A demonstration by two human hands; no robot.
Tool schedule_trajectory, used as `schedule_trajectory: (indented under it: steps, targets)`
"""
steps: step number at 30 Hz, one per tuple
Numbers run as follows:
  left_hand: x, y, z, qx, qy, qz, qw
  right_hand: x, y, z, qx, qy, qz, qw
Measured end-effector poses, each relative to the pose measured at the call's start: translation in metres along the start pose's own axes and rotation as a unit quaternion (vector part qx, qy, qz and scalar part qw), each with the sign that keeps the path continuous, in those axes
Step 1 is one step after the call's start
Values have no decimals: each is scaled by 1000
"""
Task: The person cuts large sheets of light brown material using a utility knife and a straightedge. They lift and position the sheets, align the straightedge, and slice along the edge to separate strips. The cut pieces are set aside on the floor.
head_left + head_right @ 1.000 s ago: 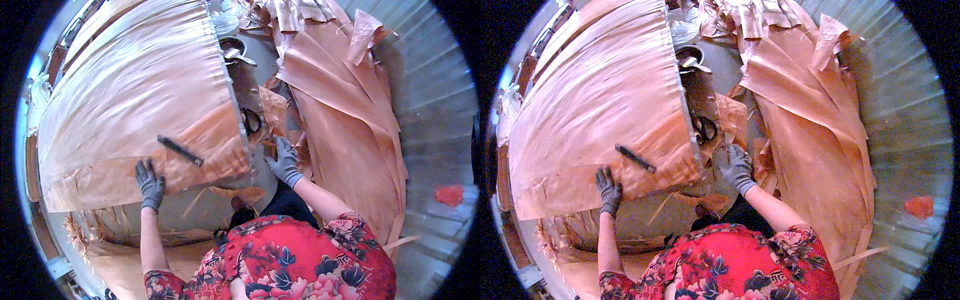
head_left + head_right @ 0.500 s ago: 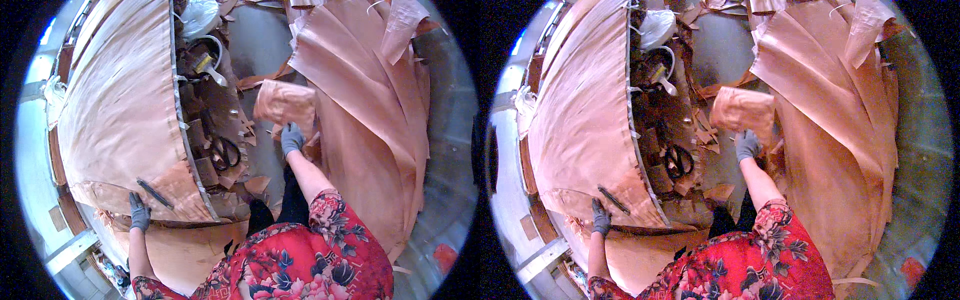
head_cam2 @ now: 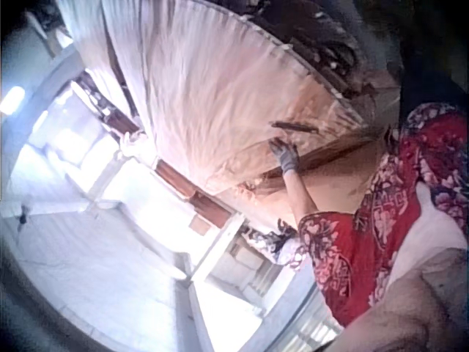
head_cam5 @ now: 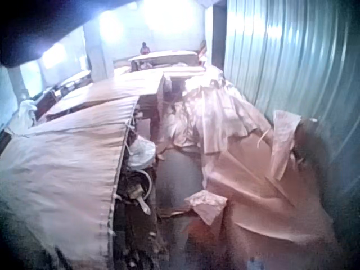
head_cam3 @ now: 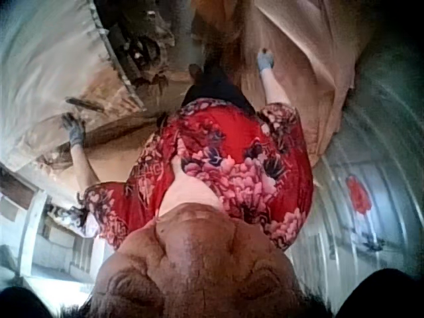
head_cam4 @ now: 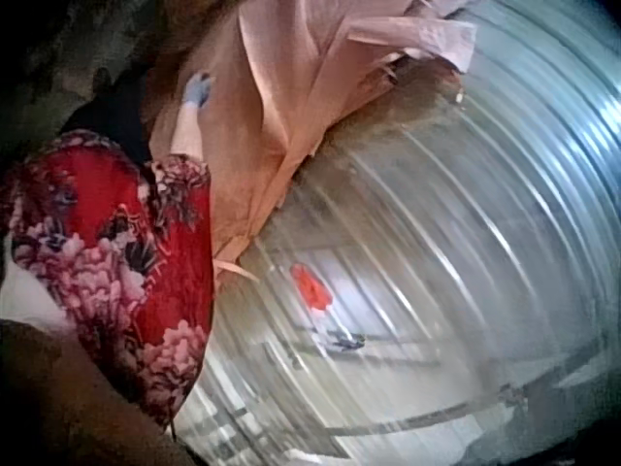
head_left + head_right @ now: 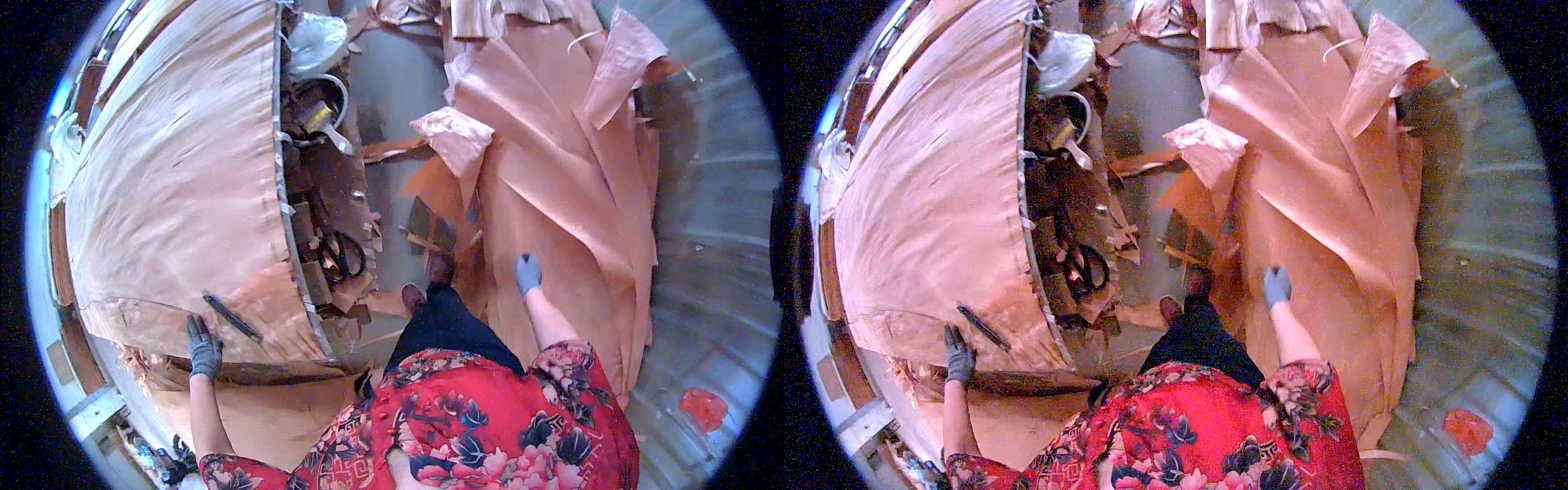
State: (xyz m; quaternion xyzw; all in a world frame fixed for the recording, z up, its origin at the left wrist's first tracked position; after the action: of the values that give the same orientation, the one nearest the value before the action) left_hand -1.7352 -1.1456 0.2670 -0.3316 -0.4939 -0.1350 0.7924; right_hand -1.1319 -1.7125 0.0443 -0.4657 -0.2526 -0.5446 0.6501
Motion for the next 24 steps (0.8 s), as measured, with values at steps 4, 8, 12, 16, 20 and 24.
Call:
schedule_trajectory:
  steps: [4, 8, 12, 16, 20, 24]
  targets:
    - [8, 6, -9, 20, -42, -15, 999, 6, -47, 4, 55, -32, 49, 997]
    - [18, 11, -13, 19, -57, -64, 996, -20, -38, 50, 99, -37, 132, 985]
    - [34, 2, -9, 65, -76, -57, 993, -47, -9, 160, 224, -35, 158, 961]
    - [79, -2, -21, 91, -25, -72, 993, -63, 28, 300, 296, 117, 155, 935]
    - [143, -31, -35, 277, -99, -187, 937, -79, 90, 442, 308, 321, 128, 887]
    - [159, -79, -76, 418, -29, -165, 893, -116, 166, 562, 320, 422, 133, 837]
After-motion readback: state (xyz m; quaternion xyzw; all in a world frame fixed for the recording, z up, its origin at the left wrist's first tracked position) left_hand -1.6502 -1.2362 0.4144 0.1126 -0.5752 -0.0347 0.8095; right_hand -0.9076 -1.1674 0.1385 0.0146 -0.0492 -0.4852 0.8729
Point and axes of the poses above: each hand's wrist, its own y-axis towards the middle knuckle, its own x-axis out of the back of the hand, z = x × y, the point moved 6 cm from there along y, towards the middle knuckle, and after that the axes turned 7 degrees about -z, right-handed, at the moved point
